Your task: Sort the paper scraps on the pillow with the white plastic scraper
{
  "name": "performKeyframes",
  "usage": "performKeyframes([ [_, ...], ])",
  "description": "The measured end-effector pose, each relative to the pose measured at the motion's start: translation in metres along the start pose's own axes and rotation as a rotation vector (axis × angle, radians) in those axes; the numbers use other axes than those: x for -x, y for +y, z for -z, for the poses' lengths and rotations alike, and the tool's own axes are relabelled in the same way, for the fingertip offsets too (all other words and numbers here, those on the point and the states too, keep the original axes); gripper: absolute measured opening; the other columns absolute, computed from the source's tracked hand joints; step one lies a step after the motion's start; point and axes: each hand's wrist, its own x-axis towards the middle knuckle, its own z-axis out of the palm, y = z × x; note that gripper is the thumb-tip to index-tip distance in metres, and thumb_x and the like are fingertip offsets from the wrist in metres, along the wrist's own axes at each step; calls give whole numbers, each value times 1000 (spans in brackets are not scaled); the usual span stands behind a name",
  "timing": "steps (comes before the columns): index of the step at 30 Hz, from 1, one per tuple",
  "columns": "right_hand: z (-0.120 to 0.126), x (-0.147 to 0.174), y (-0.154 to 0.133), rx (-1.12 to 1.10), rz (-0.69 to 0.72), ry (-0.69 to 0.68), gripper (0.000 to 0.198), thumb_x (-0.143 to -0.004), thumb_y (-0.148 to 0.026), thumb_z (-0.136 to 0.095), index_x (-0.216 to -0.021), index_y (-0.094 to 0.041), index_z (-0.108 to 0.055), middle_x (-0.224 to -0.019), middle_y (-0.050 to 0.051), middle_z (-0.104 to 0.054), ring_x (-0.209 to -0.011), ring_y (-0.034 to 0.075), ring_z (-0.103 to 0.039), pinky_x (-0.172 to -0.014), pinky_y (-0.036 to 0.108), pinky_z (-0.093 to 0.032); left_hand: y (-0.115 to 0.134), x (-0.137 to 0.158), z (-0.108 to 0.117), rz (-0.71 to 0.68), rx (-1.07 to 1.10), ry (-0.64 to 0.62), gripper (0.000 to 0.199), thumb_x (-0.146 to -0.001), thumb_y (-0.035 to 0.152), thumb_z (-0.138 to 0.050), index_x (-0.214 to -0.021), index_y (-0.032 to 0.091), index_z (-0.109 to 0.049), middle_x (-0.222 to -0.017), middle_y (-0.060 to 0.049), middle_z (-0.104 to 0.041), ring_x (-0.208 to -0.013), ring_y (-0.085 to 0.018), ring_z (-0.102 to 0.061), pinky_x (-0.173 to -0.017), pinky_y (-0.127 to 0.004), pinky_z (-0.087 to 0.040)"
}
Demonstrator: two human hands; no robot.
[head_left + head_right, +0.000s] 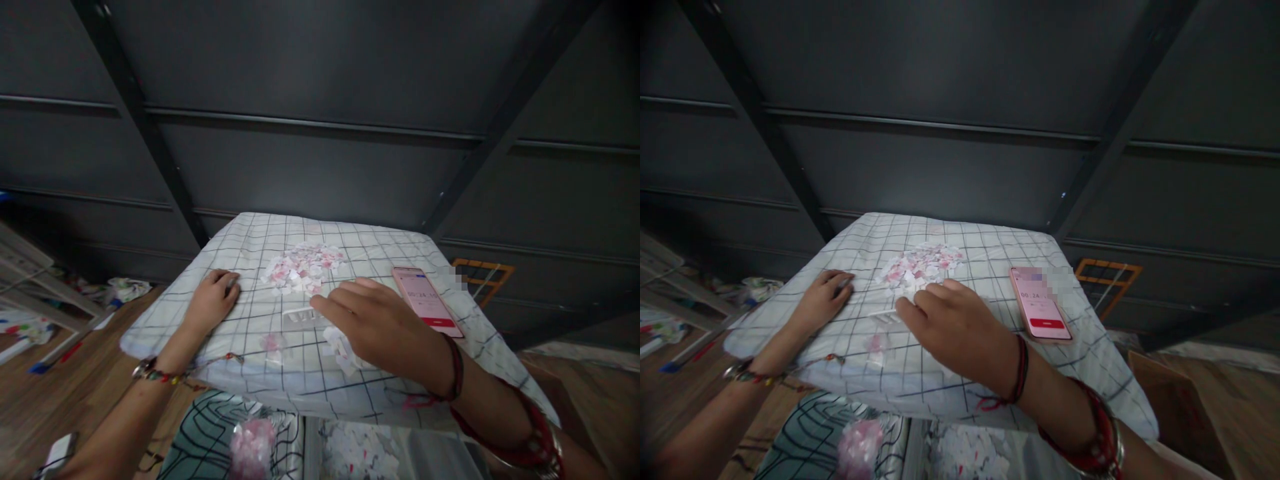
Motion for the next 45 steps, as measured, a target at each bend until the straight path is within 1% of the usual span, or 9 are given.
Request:
performKeyframes([
  [5,4,11,23,77,-140,2,34,-81,2,-40,-99,-16,-63,-74,1,-64,-70,16,-55,-70,29,-37,0,0,0,2,-23,-2,42,-85,38,-37,-105,15,-66,-107,-13,-60,-103,-26,-58,-99,-40,-45],
  [12,-11,42,57,164,-201,-36,35,-78,3,-42,-98,-14,-64,-81,5,-69,-73,17,-59,-74,30,-40,0,0,0,-2,-32,-13,46,-86,39,-35,-107,12,-66,-108,-15,-59,-104,-26,-58,-100,-40,-45],
  [20,-36,43,62,81,-145,55,36,-78,5,-38,-91,-17,-64,-77,3,-69,-71,16,-59,-72,30,-38,-2,1,-2,-12,-22,4,44,-86,38,-36,-106,13,-66,-108,-14,-60,-103,-26,-59,-98,-40,-47],
  [24,-33,47,66,1,-151,16,36,-78,5,-39,-91,-18,-63,-78,1,-68,-74,16,-59,-73,29,-37,-1,1,-1,-21,-18,8,44,-86,38,-37,-106,12,-66,-108,-14,-60,-103,-27,-59,-97,-42,-47],
  [29,-35,46,67,-33,-166,78,36,-79,4,-38,-92,-18,-63,-77,2,-67,-74,16,-58,-74,30,-37,-2,1,0,-25,-21,1,43,-87,38,-37,-106,12,-66,-108,-14,-61,-103,-27,-59,-98,-42,-47],
  [34,-34,50,70,-175,-129,-7,36,-81,4,-37,-88,-20,-62,-76,0,-67,-73,14,-58,-74,28,-38,-2,1,-1,-42,-16,10,42,-87,37,-37,-106,12,-66,-108,-14,-61,-102,-27,-59,-98,-42,-47],
  [36,-31,53,74,-208,-139,22,32,-84,1,-39,-90,-20,-62,-77,-1,-66,-74,13,-58,-75,27,-39,-2,1,-1,-41,-16,13,42,-87,37,-37,-106,12,-66,-107,-14,-61,-103,-27,-58,-98,-42,-47],
  [40,-37,50,81,-125,-171,163,27,-88,-4,-40,-93,-18,-63,-81,3,-68,-77,15,-59,-74,28,-41,-2,1,-1,-27,-26,4,43,-87,38,-37,-107,12,-66,-108,-14,-61,-103,-26,-58,-98,-40,-47],
  [45,-55,35,80,54,-152,164,36,-83,3,-35,-92,-17,-65,-77,3,-67,-73,17,-57,-70,30,-38,-3,1,-2,-24,-18,15,42,-87,38,-38,-106,13,-66,-108,-13,-61,-102,-26,-58,-97,-40,-47],
])
